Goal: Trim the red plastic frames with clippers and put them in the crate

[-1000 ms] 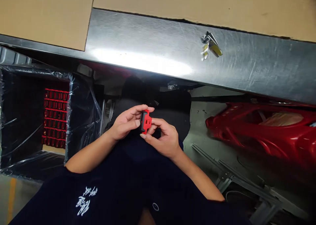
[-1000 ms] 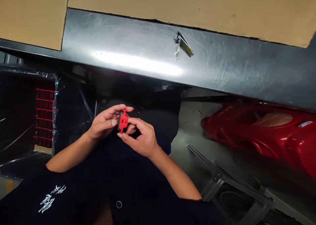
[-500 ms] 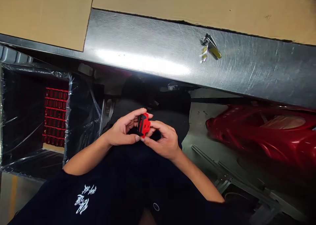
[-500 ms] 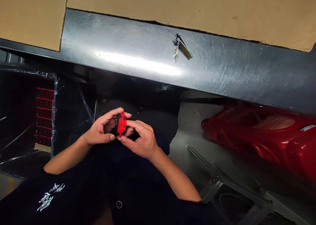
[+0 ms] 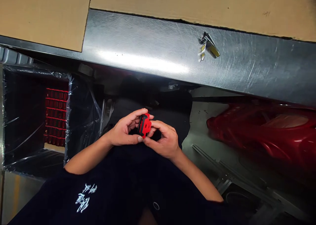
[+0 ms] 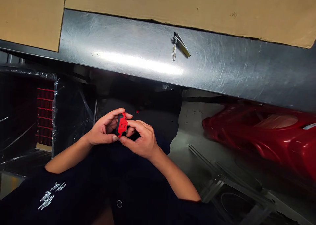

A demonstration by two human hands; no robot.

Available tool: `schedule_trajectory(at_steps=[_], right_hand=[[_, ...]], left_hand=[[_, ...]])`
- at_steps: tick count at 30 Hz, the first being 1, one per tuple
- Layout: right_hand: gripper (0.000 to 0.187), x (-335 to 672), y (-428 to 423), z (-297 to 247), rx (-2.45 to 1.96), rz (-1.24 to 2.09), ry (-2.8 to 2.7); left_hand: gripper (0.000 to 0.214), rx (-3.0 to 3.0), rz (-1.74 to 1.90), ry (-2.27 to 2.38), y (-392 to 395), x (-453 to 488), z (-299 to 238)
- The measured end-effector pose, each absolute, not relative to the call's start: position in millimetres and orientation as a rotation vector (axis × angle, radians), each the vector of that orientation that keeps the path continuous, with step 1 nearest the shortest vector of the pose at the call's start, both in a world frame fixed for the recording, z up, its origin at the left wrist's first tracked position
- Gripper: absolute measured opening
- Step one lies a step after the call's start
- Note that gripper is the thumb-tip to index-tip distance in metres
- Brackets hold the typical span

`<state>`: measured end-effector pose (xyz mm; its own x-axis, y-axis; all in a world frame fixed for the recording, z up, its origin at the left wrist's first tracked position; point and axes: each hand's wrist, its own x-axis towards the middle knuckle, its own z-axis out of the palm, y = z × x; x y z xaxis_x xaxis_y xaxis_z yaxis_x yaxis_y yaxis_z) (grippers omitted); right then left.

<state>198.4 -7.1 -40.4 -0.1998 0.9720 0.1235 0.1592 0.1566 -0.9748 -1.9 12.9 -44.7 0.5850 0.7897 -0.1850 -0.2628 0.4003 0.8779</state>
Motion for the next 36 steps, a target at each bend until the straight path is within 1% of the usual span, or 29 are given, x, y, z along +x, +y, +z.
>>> schedule_trajectory(at_steps=[3,9,12,15,17,23,27,29,32,36], right_hand=[[0.03,197.2,-8.7,-41.6,-1.13,1.142,-1.565],[0.035,195.6,-10.9,-42.1,-1.091,1.156,-1.543],[0.036,199.5,-13.2,-42.5,-0.979,1.412,-1.398],[0.034,204.5,-15.6,-43.9,-0.886,1.723,-1.097],[0.036,206.4,-16.2,-45.2,-0.89,1.814,-0.917],[0.037,204.5,-15.8,-44.4,-0.876,1.873,-0.763],[0.049,201.8,-16.5,-36.8,-0.939,1.915,-0.683],[0.053,201.3,-16.8,-33.1,-0.959,1.94,-0.669],[0.052,201.7,-17.2,-29.9,-0.977,1.955,-0.69],[0.045,202.2,-18.4,-28.7,-1.005,1.94,-0.764]], left_hand=[[0.08,0.952,0.748,0.682,11.4,-1.4,-45.1],[0.077,0.952,0.747,0.713,8.4,-2.1,-45.2],[0.077,0.977,0.755,0.713,6.9,-1.7,-46.1],[0.079,1.065,0.746,0.717,6.4,-0.9,-45.3],[0.081,1.147,0.718,0.733,7.1,-0.4,-43.4],[0.079,1.449,0.684,0.773,12.4,0.5,-37.5],[0.08,1.564,0.689,0.71,15.5,0.6,-36.9],[0.082,1.605,0.688,0.679,16.4,0.3,-36.8],[0.085,1.621,0.709,0.657,16.9,-0.3,-35.6],[0.085,1.593,0.749,0.663,17.3,-0.9,-32.3]])
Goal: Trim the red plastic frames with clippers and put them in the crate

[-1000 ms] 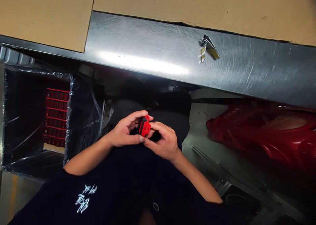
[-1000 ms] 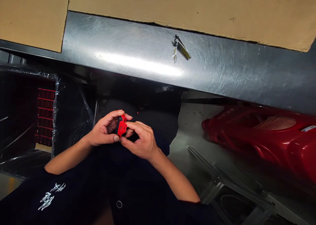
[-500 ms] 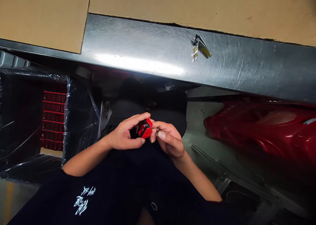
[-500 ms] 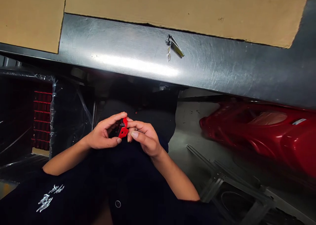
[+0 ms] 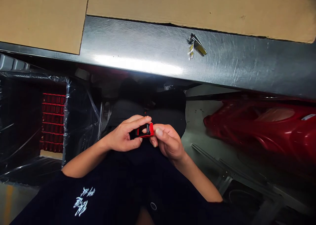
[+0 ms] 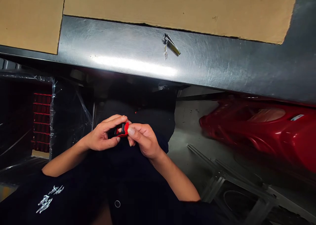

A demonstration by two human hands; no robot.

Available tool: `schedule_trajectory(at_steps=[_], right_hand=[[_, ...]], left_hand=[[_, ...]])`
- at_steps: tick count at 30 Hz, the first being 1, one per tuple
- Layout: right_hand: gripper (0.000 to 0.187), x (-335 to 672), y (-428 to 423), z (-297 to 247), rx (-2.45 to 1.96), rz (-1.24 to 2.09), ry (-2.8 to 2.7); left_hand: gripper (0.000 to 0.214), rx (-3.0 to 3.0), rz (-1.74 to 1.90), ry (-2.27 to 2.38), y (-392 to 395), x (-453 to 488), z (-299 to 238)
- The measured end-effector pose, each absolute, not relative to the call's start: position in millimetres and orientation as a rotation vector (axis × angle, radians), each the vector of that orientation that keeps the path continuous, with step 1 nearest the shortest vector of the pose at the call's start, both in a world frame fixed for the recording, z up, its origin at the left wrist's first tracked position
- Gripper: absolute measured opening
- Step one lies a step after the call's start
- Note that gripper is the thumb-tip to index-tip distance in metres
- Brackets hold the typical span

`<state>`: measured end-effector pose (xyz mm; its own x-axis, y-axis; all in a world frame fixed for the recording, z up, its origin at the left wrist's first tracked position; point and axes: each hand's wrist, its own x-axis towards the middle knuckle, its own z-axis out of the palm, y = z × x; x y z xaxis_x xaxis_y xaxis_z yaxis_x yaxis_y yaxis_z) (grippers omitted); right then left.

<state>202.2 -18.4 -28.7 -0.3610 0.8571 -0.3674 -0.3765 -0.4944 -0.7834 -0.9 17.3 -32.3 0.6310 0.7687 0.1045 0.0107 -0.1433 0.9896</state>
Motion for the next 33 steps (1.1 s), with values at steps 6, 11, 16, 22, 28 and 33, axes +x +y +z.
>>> schedule_trajectory(at_steps=[6,11,16,22,28,33], right_hand=[[0.036,200.3,-20.9,-26.6,-1.11,1.903,-0.802],[0.032,199.6,-21.6,-24.5,-1.153,1.75,-0.989],[0.023,199.7,-22.9,-26.4,-1.151,1.534,-1.227],[0.013,197.4,-21.7,-28.4,-1.127,1.388,-1.353],[0.004,195.4,-20.0,-27.2,-1.094,1.29,-1.392],[0.008,195.0,-20.6,-28.9,-1.08,1.297,-1.387]], left_hand=[[0.081,1.567,0.717,0.771,17.5,-7.2,-31.2],[0.077,1.32,0.766,0.793,14.4,-13.6,-36.3],[0.081,1.284,0.739,0.89,13.3,-10.7,-30.0],[0.09,1.488,0.654,1.008,12.6,-5.4,-16.7],[0.094,1.626,0.699,0.991,11.6,0.1,-13.2],[0.091,1.71,0.767,0.97,12.5,1.5,-15.5]])
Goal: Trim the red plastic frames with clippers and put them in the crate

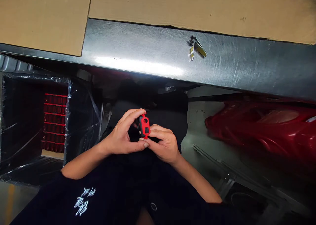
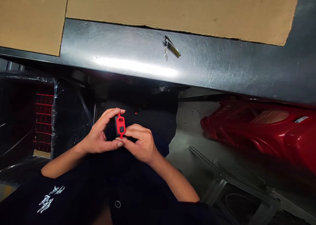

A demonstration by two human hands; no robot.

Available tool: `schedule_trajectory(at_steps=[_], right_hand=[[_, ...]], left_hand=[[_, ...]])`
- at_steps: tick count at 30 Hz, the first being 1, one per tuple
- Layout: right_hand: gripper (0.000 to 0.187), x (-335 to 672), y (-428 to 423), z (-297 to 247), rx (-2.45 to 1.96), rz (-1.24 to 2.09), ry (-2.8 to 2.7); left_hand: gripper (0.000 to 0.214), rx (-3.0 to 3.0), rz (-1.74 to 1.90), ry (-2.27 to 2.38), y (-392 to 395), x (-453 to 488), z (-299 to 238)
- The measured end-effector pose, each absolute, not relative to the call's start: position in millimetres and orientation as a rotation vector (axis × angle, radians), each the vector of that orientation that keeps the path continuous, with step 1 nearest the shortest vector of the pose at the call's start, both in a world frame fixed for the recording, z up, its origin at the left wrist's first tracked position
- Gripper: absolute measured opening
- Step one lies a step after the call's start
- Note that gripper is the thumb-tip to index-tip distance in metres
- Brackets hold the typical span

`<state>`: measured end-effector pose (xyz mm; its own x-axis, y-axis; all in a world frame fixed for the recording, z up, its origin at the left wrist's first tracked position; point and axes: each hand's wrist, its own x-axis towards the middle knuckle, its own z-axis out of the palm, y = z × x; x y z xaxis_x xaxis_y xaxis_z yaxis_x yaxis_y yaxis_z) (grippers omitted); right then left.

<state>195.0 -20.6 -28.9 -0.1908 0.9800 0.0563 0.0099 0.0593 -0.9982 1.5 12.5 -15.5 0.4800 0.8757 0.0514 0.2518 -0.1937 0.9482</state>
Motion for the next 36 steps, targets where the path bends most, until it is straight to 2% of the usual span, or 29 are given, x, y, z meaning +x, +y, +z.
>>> schedule_trajectory(at_steps=[20,26,36], right_hand=[[0.015,196.3,-21.6,-32.6,-1.117,1.206,-1.461],[0.013,197.6,-18.3,-33.5,-1.122,1.316,-1.451],[0.036,199.6,-14.4,-36.3,-1.092,1.427,-1.431]], left_hand=[[0.087,1.667,0.821,0.878,13.0,3.4,-25.7],[0.082,1.755,0.814,0.941,13.8,5.0,-21.2],[0.079,1.874,0.802,1.026,11.1,9.4,-19.8]])
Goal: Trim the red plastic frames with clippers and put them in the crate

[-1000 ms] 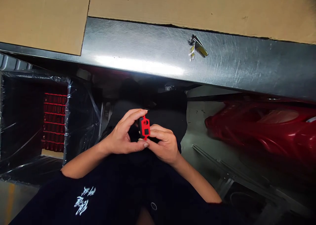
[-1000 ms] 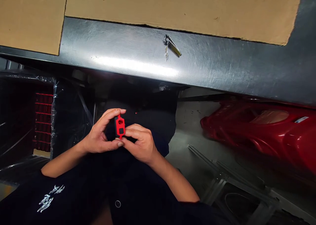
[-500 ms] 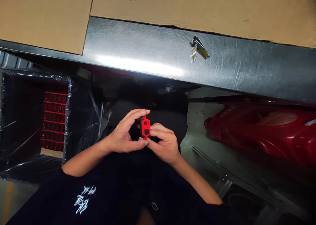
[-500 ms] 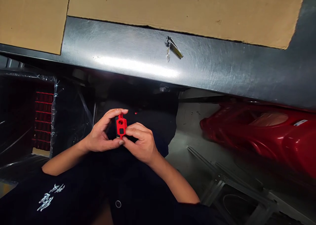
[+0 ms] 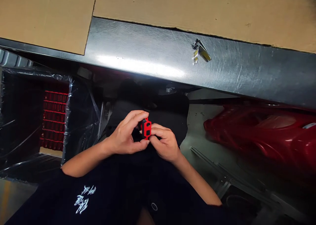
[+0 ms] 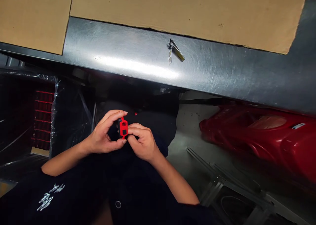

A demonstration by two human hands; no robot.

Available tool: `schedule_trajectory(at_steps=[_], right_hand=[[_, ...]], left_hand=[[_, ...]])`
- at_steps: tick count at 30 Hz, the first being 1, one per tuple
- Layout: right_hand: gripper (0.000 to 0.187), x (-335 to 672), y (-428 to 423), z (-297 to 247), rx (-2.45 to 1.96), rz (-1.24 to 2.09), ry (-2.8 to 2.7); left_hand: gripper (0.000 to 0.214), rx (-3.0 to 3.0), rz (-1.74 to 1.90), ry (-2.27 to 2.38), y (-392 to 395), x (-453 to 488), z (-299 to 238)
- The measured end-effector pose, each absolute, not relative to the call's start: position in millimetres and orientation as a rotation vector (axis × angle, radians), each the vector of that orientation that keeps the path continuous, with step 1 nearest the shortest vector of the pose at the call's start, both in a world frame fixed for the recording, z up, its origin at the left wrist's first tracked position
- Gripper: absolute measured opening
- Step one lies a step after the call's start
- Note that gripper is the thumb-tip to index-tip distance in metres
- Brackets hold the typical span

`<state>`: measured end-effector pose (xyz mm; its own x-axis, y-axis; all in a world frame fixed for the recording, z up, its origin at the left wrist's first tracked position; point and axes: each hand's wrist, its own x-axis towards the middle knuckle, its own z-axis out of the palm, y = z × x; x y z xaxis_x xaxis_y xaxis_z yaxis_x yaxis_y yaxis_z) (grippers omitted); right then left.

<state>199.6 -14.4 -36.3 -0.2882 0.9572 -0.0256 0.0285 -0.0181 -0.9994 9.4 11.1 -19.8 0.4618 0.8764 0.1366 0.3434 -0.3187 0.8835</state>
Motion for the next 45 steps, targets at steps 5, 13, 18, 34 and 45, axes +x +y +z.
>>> schedule_trajectory(at_steps=[5,13,18,34,45], right_hand=[[0.031,200.3,-13.7,-37.9,-1.194,1.364,-1.351],[0.017,206.8,-13.2,-31.4,-1.266,1.34,-1.208],[0.018,202.5,-13.8,-27.9,-1.279,1.238,-1.278],[0.022,192.4,-12.9,-28.7,-1.214,0.999,-1.503],[0.019,201.2,-15.2,-34.3,-1.079,1.385,-1.254]], left_hand=[[0.089,1.861,0.83,0.976,11.5,7.2,-24.8],[0.105,1.851,0.88,0.937,4.3,9.0,-37.1],[0.106,1.965,0.886,0.974,1.9,10.0,-42.1],[0.103,2.327,1.143,0.873,4.3,11.1,-67.2],[0.111,2.183,1.144,0.812,3.2,11.2,-59.7]])
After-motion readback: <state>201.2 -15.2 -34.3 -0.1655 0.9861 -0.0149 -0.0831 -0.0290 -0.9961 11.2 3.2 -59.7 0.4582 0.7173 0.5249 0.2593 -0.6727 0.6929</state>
